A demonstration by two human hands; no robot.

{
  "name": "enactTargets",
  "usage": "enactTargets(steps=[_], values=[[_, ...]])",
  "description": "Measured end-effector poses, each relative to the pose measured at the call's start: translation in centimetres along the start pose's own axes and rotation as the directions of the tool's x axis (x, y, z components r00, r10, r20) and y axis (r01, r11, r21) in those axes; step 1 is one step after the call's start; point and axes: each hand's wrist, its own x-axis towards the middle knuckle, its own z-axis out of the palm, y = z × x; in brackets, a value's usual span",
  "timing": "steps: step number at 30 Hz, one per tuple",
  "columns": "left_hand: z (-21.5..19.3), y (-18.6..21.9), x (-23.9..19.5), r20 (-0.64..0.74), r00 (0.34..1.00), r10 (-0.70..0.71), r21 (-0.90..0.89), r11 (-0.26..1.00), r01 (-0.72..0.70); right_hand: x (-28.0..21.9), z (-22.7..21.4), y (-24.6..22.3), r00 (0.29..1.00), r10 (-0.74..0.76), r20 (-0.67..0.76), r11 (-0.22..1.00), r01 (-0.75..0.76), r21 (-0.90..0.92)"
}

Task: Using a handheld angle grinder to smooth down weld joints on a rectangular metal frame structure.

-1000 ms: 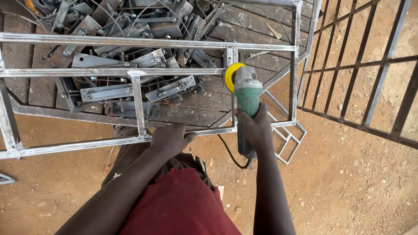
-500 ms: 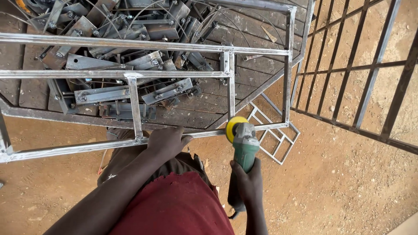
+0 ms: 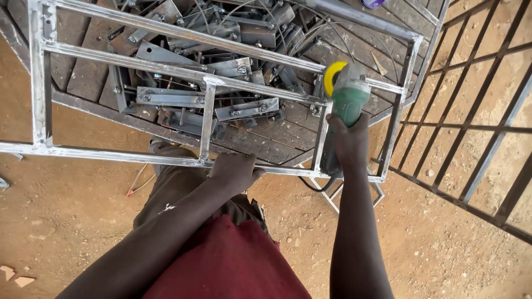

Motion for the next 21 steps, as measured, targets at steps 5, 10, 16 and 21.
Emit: enactTargets(steps=[5, 10, 16, 21], values=[[2.0, -2.2, -0.8, -0.020, 0.999, -0.040, 0.029, 0.999, 0.041, -5.5, 2.4, -1.5, 1.000, 0.020, 0.014, 0.995, -0.018, -0.098], [4.5, -2.8, -1.3, -0.284, 0.954, 0.097, 0.164, 0.985, -0.052, -8.8, 4.8, -5.5, 0.980, 0.028, 0.196, 0.999, -0.019, -0.046], [4.5, -3.8, -1.7, -0.265, 0.953, 0.147, 0.127, 0.985, -0.117, -9.4, 2.8, -6.4, 0.986, 0.062, 0.156, 0.993, -0.044, -0.111], [1.6, -3.4, -2.9, -0.278, 0.950, 0.145, 0.042, 0.989, -0.139, -8.7, -0.2, 1.7, 0.964, 0.266, -0.009, 0.960, -0.264, 0.096]])
